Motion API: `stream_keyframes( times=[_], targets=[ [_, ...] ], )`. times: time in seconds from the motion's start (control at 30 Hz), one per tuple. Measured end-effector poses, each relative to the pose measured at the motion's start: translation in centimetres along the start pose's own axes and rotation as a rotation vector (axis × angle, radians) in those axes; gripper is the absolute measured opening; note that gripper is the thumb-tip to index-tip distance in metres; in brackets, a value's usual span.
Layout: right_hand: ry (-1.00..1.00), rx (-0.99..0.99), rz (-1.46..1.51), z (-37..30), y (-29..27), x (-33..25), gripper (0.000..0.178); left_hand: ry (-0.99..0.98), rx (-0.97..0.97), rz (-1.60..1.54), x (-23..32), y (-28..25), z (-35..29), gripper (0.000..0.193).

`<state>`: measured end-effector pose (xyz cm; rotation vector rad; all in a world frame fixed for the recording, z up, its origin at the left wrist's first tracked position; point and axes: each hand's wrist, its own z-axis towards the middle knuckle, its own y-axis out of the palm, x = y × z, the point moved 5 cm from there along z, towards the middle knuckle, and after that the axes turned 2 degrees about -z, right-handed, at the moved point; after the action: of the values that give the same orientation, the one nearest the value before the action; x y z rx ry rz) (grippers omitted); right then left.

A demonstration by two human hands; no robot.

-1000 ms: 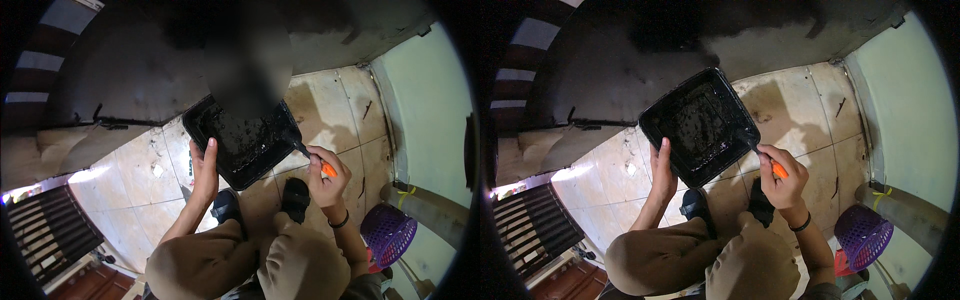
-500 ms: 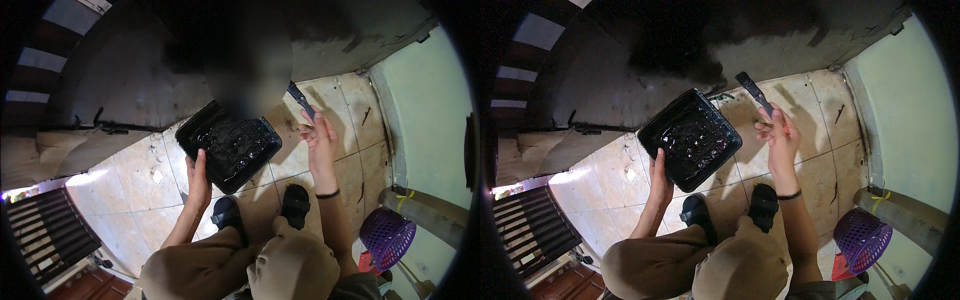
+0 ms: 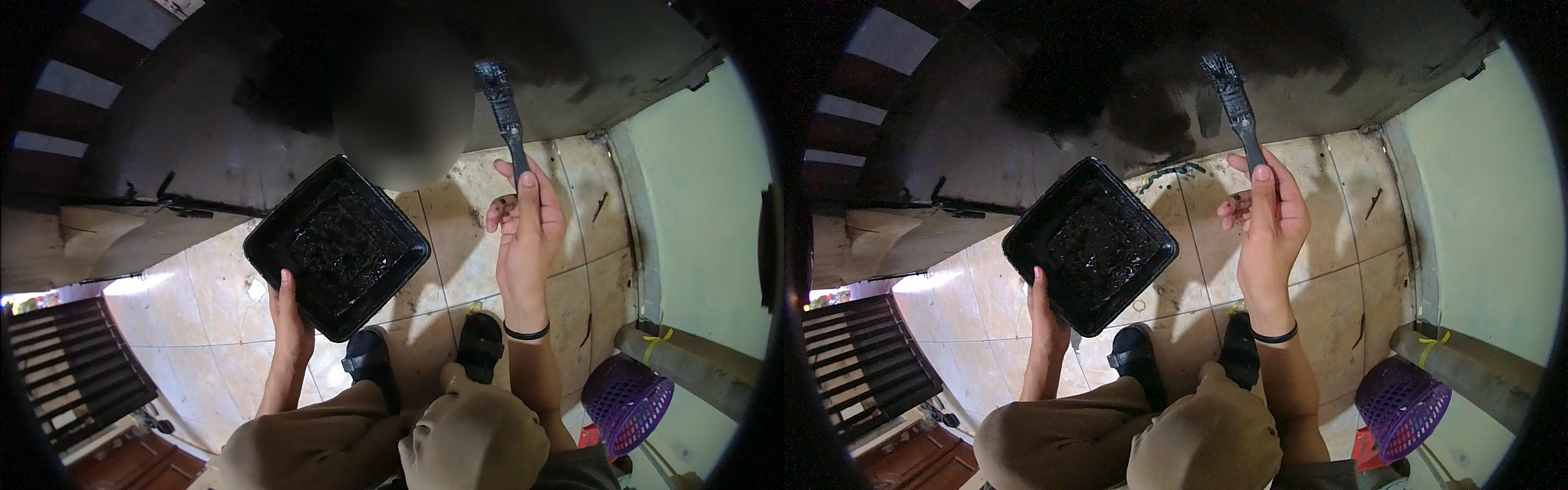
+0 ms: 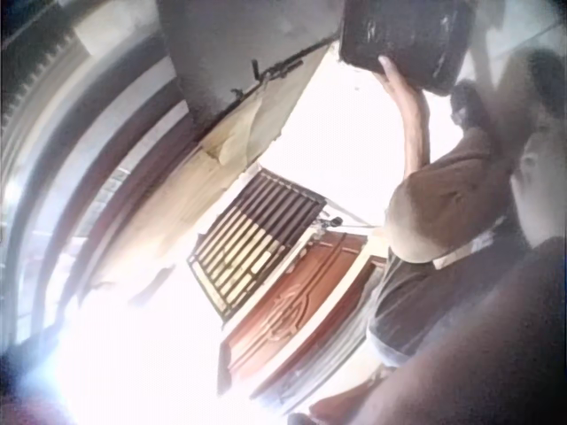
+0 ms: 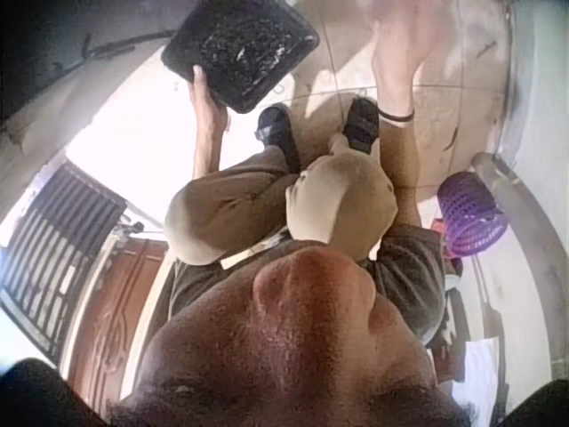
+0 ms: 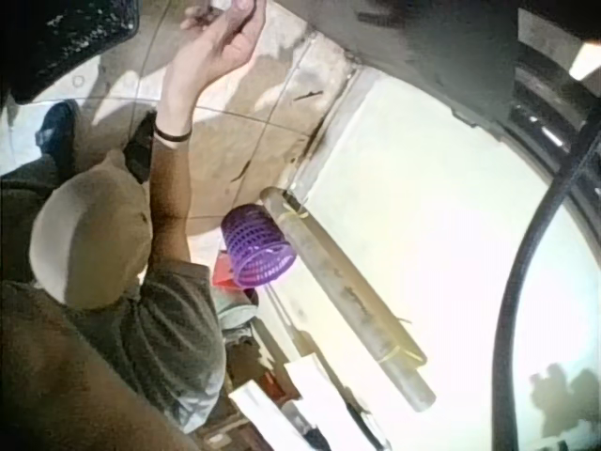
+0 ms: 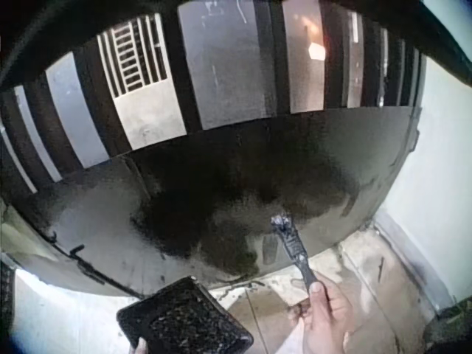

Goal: The person paints the lower surface of a black metal gate using a paintbrush dipped into a small container of black paint.

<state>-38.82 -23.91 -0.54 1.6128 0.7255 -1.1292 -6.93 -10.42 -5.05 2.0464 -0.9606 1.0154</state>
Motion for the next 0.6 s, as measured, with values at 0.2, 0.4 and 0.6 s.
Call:
stream_keyframes(
  times=[0.2, 0.4, 0.6],
  targets=[
    [0.142, 0.019, -0.233, 2.6, -5.1, 12.6, 0.026, -0.005, -0.033, -0.055, 0.1, 0.9, 0.3, 0.080],
    [0.204, 0.085, -0.400, 0.9, -7.6, 16.9, 0.023, 0.000, -0.044, -0.055, 0.4, 0.7, -0.1, 0.084],
    [0.117, 0.049, -0.289, 1.6, -0.3, 6.9, 0.023, 0.018, -0.008, -0.033, 0.7, -0.3, -0.4, 0.083]
  ],
)
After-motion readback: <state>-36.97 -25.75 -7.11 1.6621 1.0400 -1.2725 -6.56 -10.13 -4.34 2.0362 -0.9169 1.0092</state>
